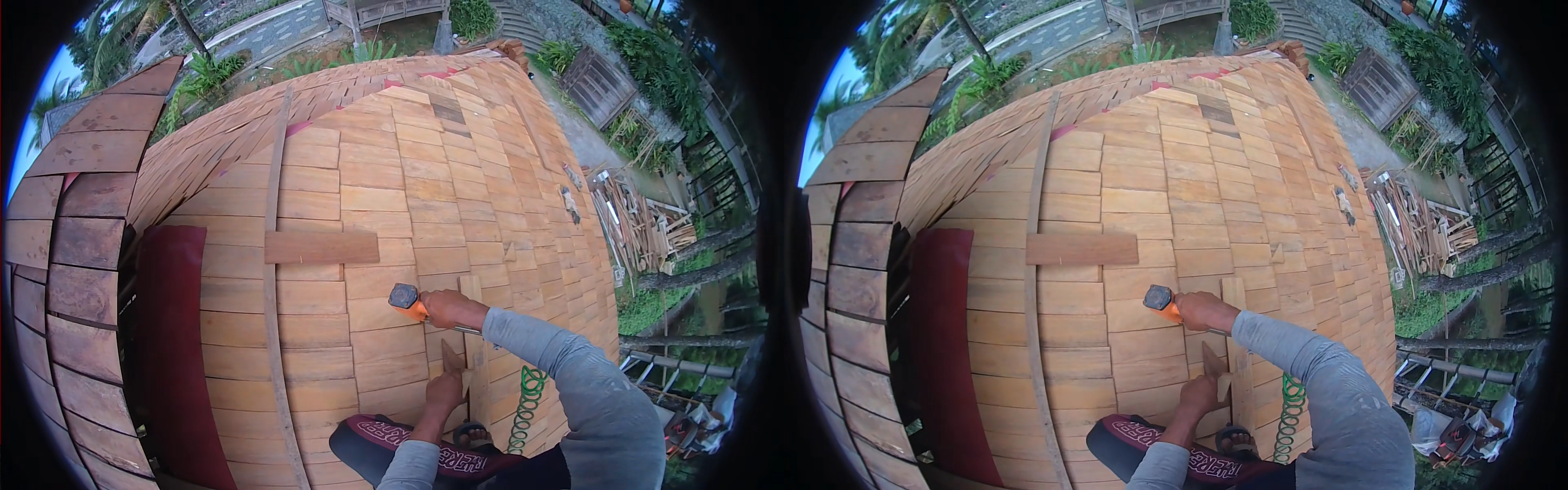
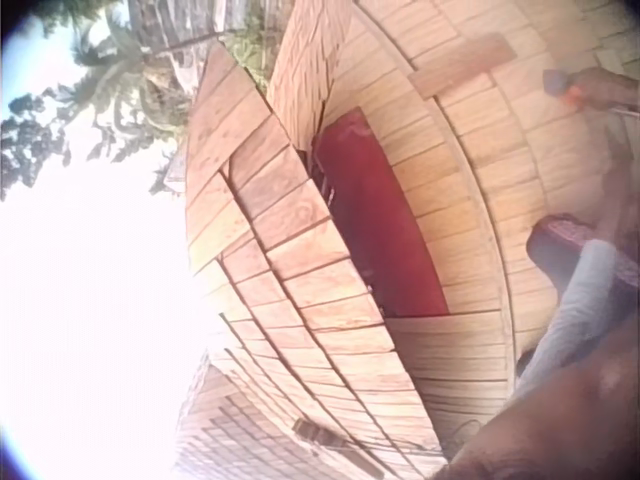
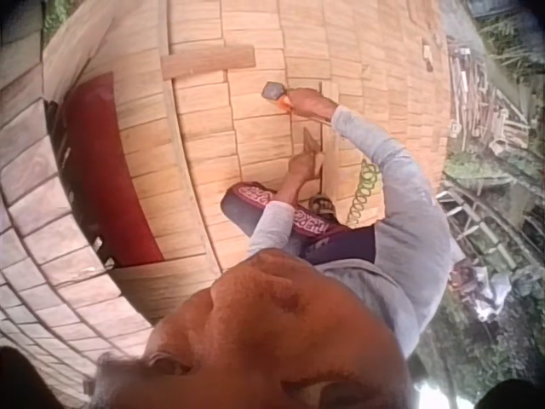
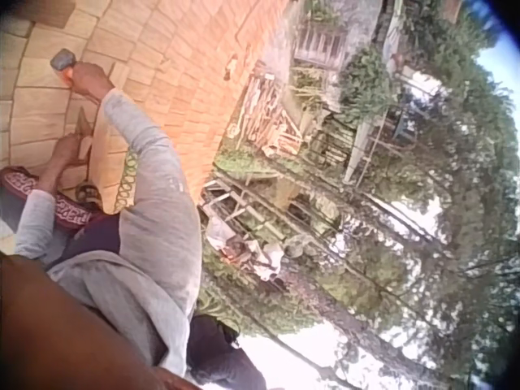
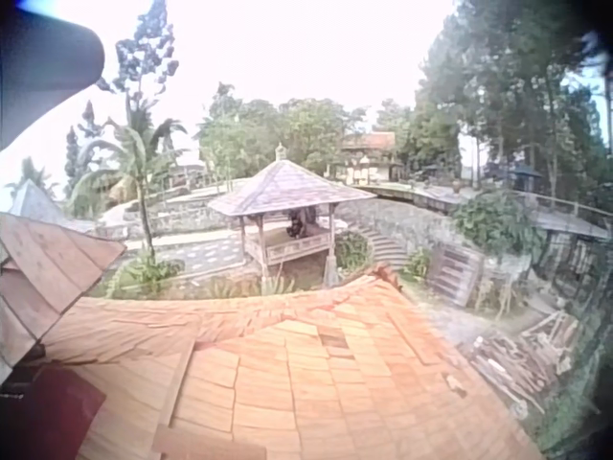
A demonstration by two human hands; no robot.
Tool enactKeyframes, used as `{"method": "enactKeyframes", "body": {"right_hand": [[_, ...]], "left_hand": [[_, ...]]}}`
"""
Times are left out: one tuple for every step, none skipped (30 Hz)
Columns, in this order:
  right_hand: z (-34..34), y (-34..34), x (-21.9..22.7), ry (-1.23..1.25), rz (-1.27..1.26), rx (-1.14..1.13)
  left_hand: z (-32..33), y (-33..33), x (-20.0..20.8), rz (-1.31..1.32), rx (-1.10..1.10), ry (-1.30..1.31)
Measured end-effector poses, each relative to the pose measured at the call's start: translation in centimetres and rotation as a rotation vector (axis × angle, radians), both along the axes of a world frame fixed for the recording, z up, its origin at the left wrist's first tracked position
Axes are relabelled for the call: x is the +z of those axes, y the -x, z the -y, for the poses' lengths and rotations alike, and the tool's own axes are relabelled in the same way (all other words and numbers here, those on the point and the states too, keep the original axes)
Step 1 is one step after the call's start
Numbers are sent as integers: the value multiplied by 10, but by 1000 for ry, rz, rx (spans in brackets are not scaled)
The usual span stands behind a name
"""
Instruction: The person installs wooden shingles on a roof by positioning individual tiles and securing them using a pneumatic nail gun. They also reload the nail gun with a strip of nails taken from a container held by another worker.
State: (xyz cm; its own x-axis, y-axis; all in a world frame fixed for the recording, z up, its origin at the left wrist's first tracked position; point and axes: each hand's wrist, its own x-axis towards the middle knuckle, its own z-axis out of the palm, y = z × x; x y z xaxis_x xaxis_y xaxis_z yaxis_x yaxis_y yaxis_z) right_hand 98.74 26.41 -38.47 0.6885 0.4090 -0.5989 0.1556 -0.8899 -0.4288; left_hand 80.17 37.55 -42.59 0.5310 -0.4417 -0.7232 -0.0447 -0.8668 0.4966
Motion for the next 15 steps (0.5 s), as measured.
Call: {"method": "enactKeyframes", "body": {"right_hand": [[-2,1,0,12,2,23],[-3,3,0,23,4,46],[-9,4,2,30,8,72],[-15,6,5,32,2,76],[-21,8,8,33,-3,80],[-25,10,9,38,-9,83],[-26,12,8,49,2,90],[-27,14,7,61,13,100],[-31,15,7,67,26,117],[-29,17,5,58,45,123],[-26,19,3,48,65,130],[-29,22,1,28,87,139],[-29,24,-1,36,89,128],[-30,27,-2,44,91,116],[-34,31,-1,50,93,116]], "left_hand": [[-5,-9,4,13,59,31],[-9,-16,9,27,118,62],[-16,-13,6,225,85,72],[-25,-9,0,426,48,84],[-33,-6,-5,628,12,95],[-39,-7,1,559,28,119],[-43,-6,14,488,40,146],[-49,-5,29,418,53,171],[-58,-3,42,409,123,222],[-66,3,54,393,188,277],[-74,10,65,377,253,332],[-87,19,80,404,335,325],[-97,28,94,434,415,325],[-107,39,105,463,495,325],[-121,53,116,529,524,267]]}}
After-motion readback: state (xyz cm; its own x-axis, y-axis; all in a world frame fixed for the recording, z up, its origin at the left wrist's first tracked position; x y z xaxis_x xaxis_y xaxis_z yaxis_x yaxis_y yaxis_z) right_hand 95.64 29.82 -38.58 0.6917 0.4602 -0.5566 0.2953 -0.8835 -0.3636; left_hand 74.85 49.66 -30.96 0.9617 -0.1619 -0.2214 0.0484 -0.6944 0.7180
